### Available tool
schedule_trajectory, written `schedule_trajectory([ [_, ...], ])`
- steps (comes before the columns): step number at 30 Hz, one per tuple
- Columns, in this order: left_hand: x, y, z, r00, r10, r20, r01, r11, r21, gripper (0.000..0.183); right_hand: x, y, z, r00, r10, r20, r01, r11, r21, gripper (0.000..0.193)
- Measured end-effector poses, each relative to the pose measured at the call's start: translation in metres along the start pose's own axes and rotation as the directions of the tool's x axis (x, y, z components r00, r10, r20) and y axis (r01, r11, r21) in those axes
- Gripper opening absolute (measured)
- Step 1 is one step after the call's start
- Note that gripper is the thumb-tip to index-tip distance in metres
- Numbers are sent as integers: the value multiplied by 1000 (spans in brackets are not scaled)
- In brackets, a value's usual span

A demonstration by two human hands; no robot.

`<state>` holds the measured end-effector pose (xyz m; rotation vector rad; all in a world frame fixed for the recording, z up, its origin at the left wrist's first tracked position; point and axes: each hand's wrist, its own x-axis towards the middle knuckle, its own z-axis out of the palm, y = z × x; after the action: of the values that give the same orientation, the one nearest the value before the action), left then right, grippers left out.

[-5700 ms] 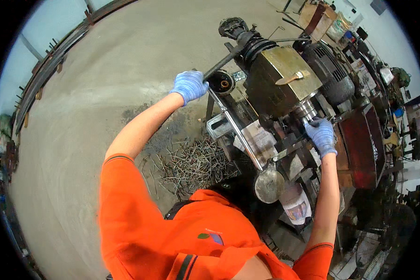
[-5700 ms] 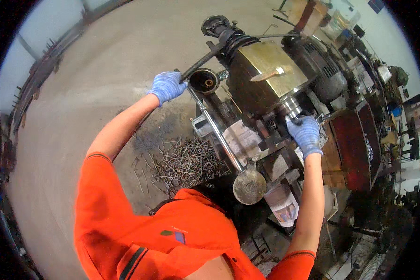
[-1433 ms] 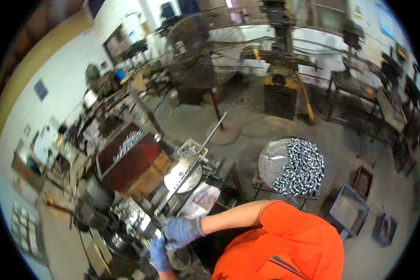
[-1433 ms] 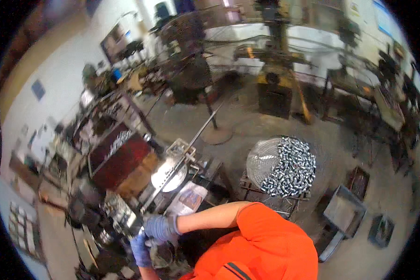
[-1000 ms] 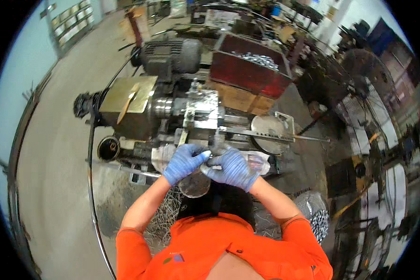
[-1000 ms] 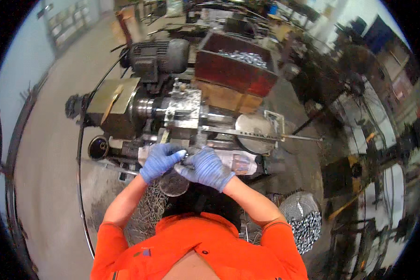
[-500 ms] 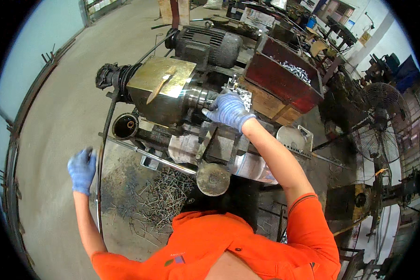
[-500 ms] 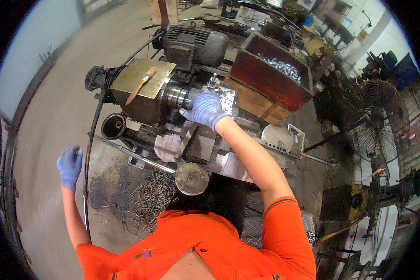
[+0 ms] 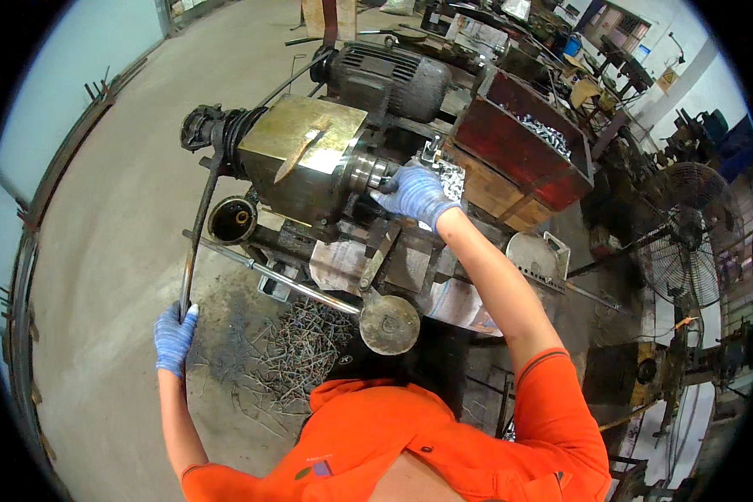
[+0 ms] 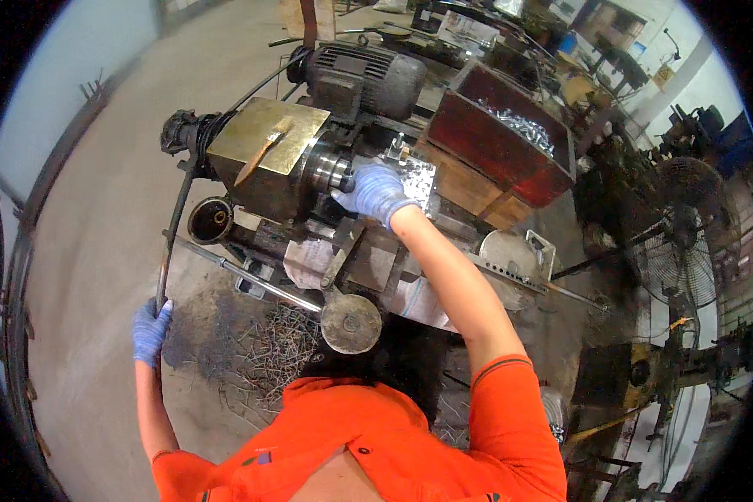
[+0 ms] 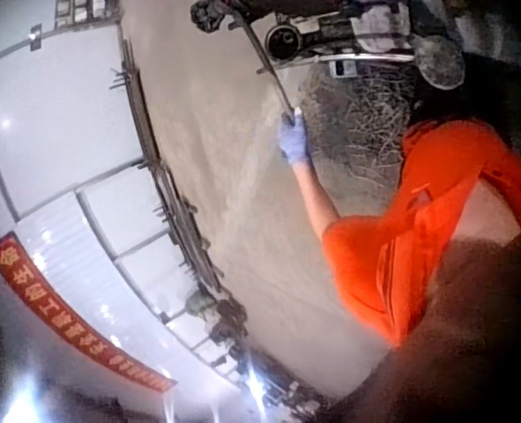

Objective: The person picks up metal parts from a bowl and inserts them into a machine chuck. They operate the machine using a lever before removing the parts and placing them into a container.

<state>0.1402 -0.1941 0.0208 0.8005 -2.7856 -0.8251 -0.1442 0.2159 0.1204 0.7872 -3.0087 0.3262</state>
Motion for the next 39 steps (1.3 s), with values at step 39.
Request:
schedule_trajectory([
  [39, 93, -5, -77, 905, 320, -280, -205, 905, 373, 31, -19, -11, -13, 929, -232, -290, 250, 968, 26, 29],
])
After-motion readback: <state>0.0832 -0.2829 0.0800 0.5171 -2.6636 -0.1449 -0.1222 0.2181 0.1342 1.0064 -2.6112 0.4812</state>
